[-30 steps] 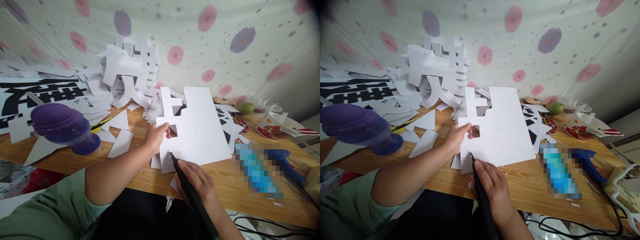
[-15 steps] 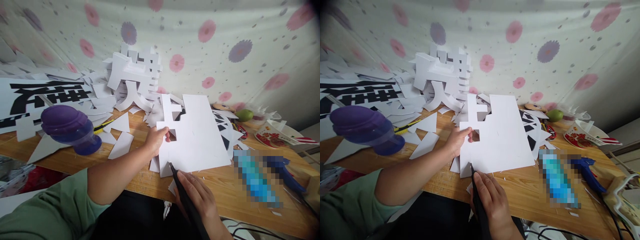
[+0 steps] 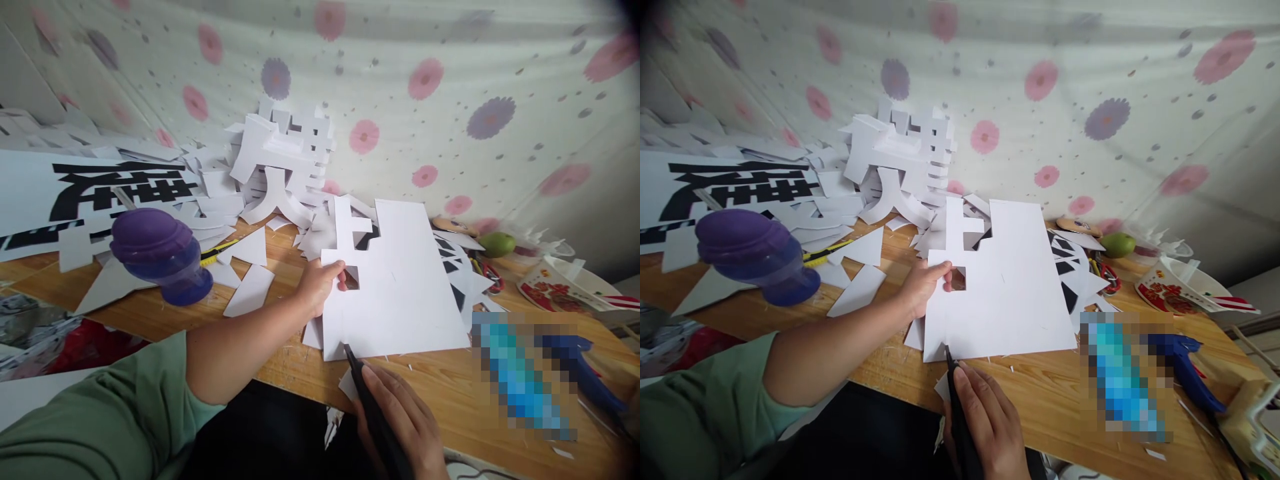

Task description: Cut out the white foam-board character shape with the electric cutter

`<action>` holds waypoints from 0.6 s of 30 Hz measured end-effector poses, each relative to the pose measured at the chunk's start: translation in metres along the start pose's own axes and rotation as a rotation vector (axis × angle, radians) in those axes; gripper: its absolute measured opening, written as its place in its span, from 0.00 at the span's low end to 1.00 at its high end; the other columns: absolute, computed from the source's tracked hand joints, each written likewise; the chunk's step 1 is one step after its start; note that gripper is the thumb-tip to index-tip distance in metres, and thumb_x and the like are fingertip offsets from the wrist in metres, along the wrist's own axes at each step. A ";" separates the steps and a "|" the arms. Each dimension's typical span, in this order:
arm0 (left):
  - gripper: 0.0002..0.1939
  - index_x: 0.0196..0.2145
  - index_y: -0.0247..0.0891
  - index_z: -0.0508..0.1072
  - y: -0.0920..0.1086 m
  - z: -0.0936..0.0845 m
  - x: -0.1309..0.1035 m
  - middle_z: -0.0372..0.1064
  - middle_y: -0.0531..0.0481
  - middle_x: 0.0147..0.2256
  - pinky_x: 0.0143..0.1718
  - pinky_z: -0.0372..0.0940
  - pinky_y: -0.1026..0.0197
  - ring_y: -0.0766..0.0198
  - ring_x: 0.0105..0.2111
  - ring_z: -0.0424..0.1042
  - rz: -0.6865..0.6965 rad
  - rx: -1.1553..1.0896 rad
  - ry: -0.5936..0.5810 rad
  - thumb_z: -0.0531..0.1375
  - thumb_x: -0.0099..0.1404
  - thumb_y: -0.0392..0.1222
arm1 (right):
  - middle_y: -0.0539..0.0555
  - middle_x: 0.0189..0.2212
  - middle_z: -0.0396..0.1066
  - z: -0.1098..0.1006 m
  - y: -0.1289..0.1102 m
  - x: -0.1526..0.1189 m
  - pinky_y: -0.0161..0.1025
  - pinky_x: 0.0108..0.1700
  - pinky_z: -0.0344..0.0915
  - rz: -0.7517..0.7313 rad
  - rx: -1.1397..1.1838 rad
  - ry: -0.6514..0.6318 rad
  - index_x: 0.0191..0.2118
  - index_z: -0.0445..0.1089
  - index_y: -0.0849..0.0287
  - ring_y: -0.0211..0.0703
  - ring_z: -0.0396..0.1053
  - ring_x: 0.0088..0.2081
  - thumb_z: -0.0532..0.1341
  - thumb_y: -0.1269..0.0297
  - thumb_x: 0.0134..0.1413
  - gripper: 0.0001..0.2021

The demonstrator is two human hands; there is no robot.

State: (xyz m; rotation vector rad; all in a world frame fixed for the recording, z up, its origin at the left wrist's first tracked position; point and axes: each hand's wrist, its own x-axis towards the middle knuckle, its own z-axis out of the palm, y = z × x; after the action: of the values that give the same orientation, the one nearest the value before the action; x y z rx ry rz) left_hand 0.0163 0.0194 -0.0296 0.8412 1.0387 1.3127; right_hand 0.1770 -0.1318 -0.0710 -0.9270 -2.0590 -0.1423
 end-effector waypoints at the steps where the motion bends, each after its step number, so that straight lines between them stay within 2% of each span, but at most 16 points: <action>1: 0.11 0.18 0.38 0.68 0.001 0.000 0.000 0.63 0.53 0.17 0.21 0.58 0.61 0.66 0.17 0.62 -0.001 0.000 -0.002 0.63 0.53 0.43 | 0.65 0.39 0.78 -0.002 -0.001 0.002 0.44 0.36 0.79 -0.005 -0.010 -0.006 0.53 0.68 0.67 0.51 0.79 0.40 0.59 0.76 0.54 0.19; 6: 0.12 0.17 0.38 0.67 0.001 -0.002 0.000 0.63 0.52 0.17 0.22 0.59 0.62 0.66 0.17 0.63 0.008 0.009 -0.008 0.64 0.53 0.43 | 0.64 0.40 0.78 -0.002 -0.002 0.000 0.43 0.39 0.79 0.009 -0.005 -0.010 0.54 0.67 0.67 0.50 0.78 0.41 0.60 0.78 0.53 0.21; 12: 0.13 0.16 0.37 0.67 0.001 -0.002 0.003 0.63 0.53 0.15 0.22 0.58 0.62 0.67 0.17 0.62 0.026 -0.005 -0.015 0.65 0.50 0.43 | 0.61 0.42 0.78 0.006 -0.002 -0.006 0.43 0.41 0.78 0.032 0.051 0.114 0.56 0.67 0.62 0.48 0.77 0.43 0.60 0.79 0.51 0.24; 15: 0.11 0.19 0.37 0.69 0.006 -0.006 0.010 0.62 0.55 0.16 0.20 0.57 0.63 0.68 0.16 0.60 0.042 -0.048 0.012 0.66 0.49 0.44 | 0.60 0.39 0.79 -0.001 -0.006 -0.006 0.41 0.40 0.78 0.031 0.051 0.100 0.52 0.69 0.62 0.47 0.78 0.40 0.60 0.77 0.52 0.20; 18: 0.10 0.22 0.37 0.70 0.015 -0.013 0.018 0.62 0.56 0.18 0.19 0.57 0.63 0.69 0.16 0.60 0.056 -0.086 0.034 0.66 0.47 0.43 | 0.58 0.35 0.79 -0.014 -0.007 -0.005 0.37 0.34 0.78 0.158 0.084 0.112 0.48 0.71 0.59 0.46 0.79 0.34 0.60 0.68 0.57 0.13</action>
State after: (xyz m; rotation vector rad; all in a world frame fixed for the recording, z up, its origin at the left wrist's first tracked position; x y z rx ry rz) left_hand -0.0013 0.0379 -0.0222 0.7906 0.9838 1.4132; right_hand 0.1839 -0.1455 -0.0644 -1.0024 -1.8670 -0.0229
